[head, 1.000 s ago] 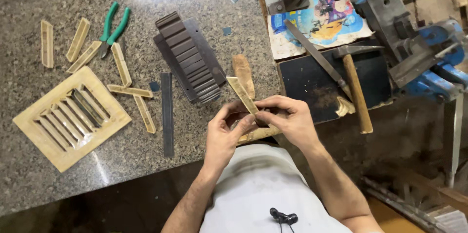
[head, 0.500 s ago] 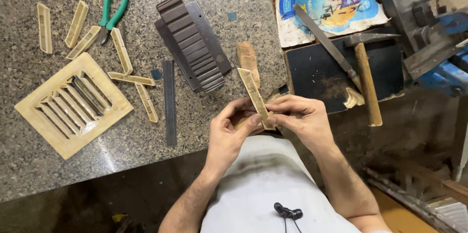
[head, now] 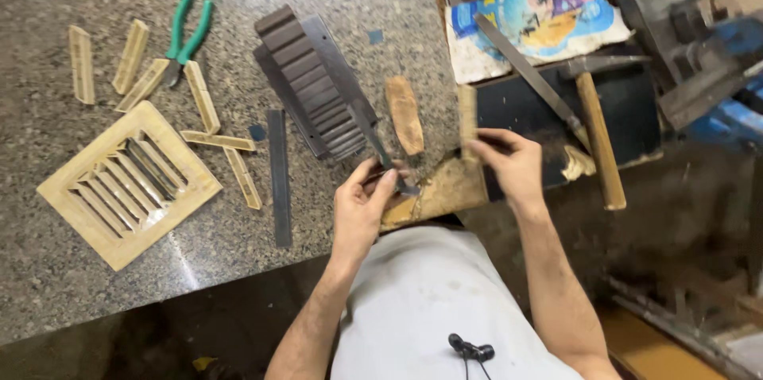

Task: The person assembles small wooden slats into a slatted wooden frame, then uses a bandsaw to cut a wooden piece and a metal file to smooth its edges. The person repeatedly checks fit and alignment of the pieces.

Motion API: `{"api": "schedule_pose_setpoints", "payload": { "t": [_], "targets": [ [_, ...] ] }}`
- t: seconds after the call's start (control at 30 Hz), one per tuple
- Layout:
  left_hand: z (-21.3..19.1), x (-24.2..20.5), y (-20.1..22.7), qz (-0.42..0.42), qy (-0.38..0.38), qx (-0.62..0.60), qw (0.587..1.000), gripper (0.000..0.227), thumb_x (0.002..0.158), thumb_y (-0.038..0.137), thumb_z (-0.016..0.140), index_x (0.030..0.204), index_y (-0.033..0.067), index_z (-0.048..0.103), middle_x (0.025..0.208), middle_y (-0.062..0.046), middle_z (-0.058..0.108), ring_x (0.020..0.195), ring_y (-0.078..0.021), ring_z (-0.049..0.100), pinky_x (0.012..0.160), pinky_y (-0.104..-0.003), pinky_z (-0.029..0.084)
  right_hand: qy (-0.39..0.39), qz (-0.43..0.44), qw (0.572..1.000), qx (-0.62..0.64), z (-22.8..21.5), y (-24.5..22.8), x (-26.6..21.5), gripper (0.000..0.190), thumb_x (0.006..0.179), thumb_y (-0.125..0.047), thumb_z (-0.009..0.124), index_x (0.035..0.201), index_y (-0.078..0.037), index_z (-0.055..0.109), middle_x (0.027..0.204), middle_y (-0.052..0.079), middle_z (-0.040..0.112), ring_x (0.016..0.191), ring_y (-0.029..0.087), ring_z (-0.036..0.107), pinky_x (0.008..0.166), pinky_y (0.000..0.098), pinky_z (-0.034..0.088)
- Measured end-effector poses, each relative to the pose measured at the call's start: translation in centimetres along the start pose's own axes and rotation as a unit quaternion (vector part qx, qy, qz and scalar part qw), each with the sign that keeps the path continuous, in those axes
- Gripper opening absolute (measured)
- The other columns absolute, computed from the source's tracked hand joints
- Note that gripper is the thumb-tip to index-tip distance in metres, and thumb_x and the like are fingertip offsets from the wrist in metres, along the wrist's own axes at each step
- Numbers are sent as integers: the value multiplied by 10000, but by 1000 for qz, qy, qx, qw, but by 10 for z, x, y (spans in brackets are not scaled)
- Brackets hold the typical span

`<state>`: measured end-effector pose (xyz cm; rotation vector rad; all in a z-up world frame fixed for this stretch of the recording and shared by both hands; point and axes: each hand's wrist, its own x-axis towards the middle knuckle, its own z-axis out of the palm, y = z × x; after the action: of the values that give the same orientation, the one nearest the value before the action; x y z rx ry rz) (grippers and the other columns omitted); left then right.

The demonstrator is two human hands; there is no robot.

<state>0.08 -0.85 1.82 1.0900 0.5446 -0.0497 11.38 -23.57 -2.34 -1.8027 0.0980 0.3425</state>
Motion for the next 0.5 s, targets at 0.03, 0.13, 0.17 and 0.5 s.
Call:
{"api": "schedule_pose_setpoints", "payload": {
  "t": [0.03, 0.13, 0.17, 0.5],
  "targets": [
    [-5, -1, -4, -2, 19, 9, 1000, 340, 1008, 137, 620, 1305, -28, 644, 1108, -91, 756, 1000, -120, 723, 805, -261, 617, 41, -25, 994, -99, -6, 5, 6, 244, 892, -75, 817, 1115, 16, 779, 975, 60, 763, 819, 109, 692, 746, 242, 552],
    [-16, -4, -14, -53, 72, 146, 985, 328, 1016, 164, 654, 1311, 35, 716, 909, -139, 753, 782, -129, 618, 633, -272, 503, 109, -91, 943, -301, -14, 10, 3, 250, 893, -106, 834, 1103, 18, 778, 1011, 91, 716, 781, 137, 680, 701, 271, 534],
    [-17, -3, -16, -75, 89, 208, 971, 330, 1017, 173, 676, 1322, 64, 739, 823, -165, 744, 695, -141, 565, 573, -289, 454, 97, -111, 940, -308, -12, 6, -1, 260, 892, -111, 834, 1106, 24, 770, 1048, 100, 697, 772, 132, 663, 687, 275, 524],
    [-62, -11, -43, 182, 197, 439, 858, 247, 1008, 212, 670, 1189, 54, 726, 1155, -155, 743, 1062, -264, 701, 920, -392, 564, -227, -67, 971, -23, 103, -47, 14, 193, 928, -67, 757, 1108, 2, 769, 926, 17, 742, 826, 64, 625, 745, 243, 507]
  ]
}}
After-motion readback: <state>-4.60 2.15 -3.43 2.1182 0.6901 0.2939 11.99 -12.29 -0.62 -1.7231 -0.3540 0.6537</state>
